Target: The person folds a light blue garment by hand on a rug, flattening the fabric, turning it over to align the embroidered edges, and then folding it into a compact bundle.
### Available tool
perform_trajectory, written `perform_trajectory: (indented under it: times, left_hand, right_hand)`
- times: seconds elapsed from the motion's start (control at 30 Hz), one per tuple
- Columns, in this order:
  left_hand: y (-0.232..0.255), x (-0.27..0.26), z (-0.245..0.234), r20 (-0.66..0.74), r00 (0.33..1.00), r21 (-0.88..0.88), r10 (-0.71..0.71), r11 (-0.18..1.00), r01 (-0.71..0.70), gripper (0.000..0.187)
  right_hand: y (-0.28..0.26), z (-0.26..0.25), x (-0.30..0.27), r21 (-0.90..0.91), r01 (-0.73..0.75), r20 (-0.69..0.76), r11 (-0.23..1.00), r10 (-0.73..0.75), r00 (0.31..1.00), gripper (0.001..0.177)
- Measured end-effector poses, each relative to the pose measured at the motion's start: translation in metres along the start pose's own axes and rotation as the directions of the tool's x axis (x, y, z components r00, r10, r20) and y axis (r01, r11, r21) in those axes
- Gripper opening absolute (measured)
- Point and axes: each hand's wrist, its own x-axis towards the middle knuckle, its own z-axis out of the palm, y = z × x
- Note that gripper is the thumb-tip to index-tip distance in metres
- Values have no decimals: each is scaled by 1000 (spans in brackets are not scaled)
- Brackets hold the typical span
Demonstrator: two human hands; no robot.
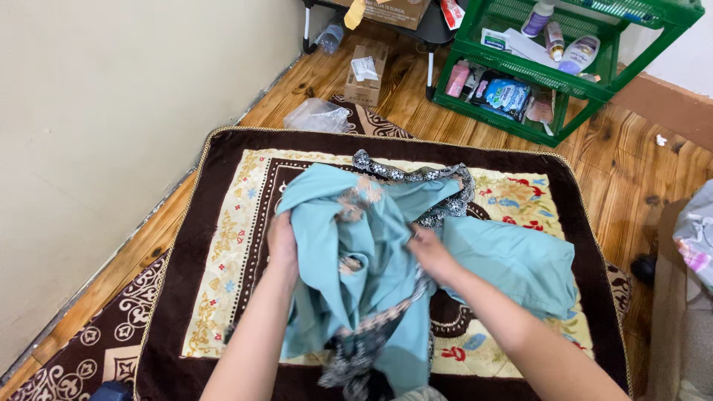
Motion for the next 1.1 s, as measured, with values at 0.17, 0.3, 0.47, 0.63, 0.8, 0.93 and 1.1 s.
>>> perform_trajectory:
  times: [0.17, 0.3, 0.47, 0.63, 0.8, 0.93, 1.1]
  left_hand:
    - [20, 18, -16, -64, 988, -199, 144, 968, -154, 34]
    - [-11, 57, -46, -80, 977, 74, 195, 979, -190, 46]
    - [-41, 59, -57, -130, 988, 318, 77, 947, -32, 72]
    - [-21, -11, -2, 130, 835, 784, 535, 460, -417, 55]
    - [-26, -54, 48, 489, 842, 849, -228, 346, -399, 38]
    - [-67, -63, 38, 268, 892, 887, -364, -267, -376, 59]
    - [-72, -42, 7, 144, 986, 968, -86, -196, -158, 60]
  right_hand:
    - [-24, -55, 20, -152, -47, -209, 987, 14, 978, 27]
    - [6, -92, 25, -95, -59, -193, 994, 39, 980, 33]
    - [64, -131, 19, -413, -301, -366, 859, 147, 919, 60]
    - [21, -105, 4, -711, 90, -354, 697, -465, 811, 63]
    - [-44, -14, -26, -616, 294, 12, 731, -365, 931, 51]
    - [-64, 37, -47, -835, 351, 252, 423, -273, 928, 75]
    - [-65, 31, -40, -997, -70, -70, -21, -13, 997, 139]
